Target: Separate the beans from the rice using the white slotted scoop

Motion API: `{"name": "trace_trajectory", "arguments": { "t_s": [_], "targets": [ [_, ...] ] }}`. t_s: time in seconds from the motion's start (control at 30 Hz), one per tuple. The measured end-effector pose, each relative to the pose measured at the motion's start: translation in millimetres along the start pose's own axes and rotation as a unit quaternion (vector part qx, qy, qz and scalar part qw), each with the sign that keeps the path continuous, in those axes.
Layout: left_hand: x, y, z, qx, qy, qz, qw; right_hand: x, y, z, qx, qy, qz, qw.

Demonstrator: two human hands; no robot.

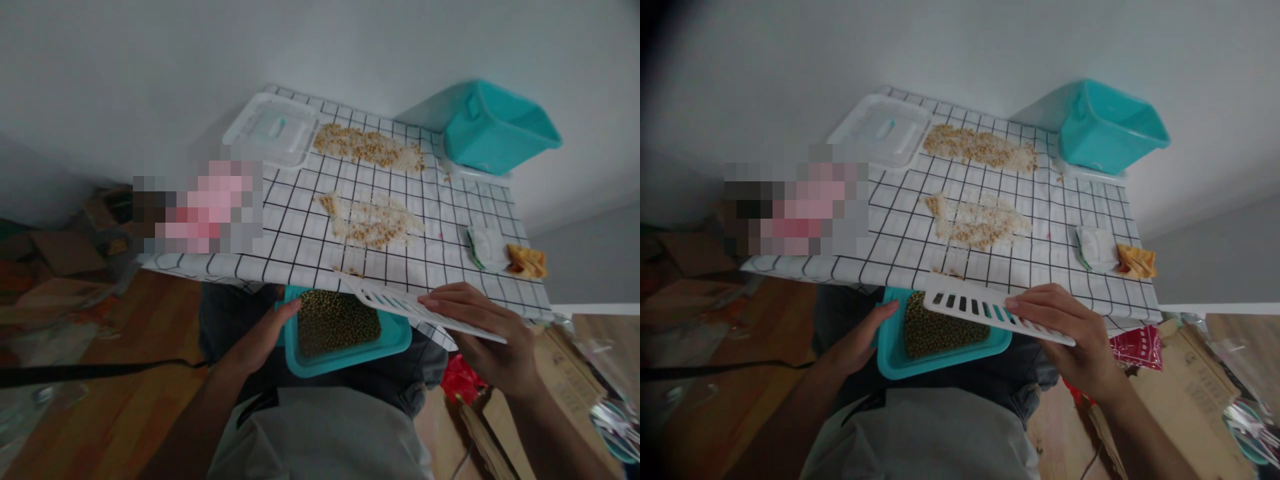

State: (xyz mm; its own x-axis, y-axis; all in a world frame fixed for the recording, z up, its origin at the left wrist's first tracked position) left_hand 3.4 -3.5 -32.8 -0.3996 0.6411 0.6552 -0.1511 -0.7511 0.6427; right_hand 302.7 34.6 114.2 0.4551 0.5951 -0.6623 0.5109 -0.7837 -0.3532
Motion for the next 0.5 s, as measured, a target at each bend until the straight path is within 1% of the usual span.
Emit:
{"name": "trace_trajectory", "arguments": {
  "t_s": [0.07,0.13,0.37,0.43,0.5],
  "targets": [
    [1.3,1.2,0.5,0.008,-0.009,0.021,1.000,2.3,0.0,-0.8,0.029,0.007,0.011,1.000],
    [0.9,1.9,0.4,0.013,-0.020,0.030,0.999,5.1,-0.8,-0.4,0.044,0.015,0.019,0.999],
    [-5.7,3.5,-3.6,0.019,-0.041,0.033,0.998,5.1,6.8,4.3,0.011,0.003,0.006,1.000],
    [-6.1,5.0,-3.3,0.025,-0.047,0.038,0.998,4.3,9.6,4.4,0.012,0.000,0.006,1.000],
    [-5.6,6.4,-1.8,0.028,-0.051,0.047,0.997,4.8,10.0,4.3,0.027,-0.001,0.013,1.000]
  ]
}}
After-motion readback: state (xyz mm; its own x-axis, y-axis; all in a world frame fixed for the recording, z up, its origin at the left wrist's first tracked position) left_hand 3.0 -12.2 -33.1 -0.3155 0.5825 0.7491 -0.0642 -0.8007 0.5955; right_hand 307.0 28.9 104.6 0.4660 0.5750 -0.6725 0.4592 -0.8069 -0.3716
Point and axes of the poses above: each hand's wrist, its own y-axis away from the middle knuckle, its own z-axis out of the palm, x = y × z, the point moved 5 cm from there along -y, towards the middle knuckle, and after that the axes turned 6 degrees about y, right-handed, at the moved point
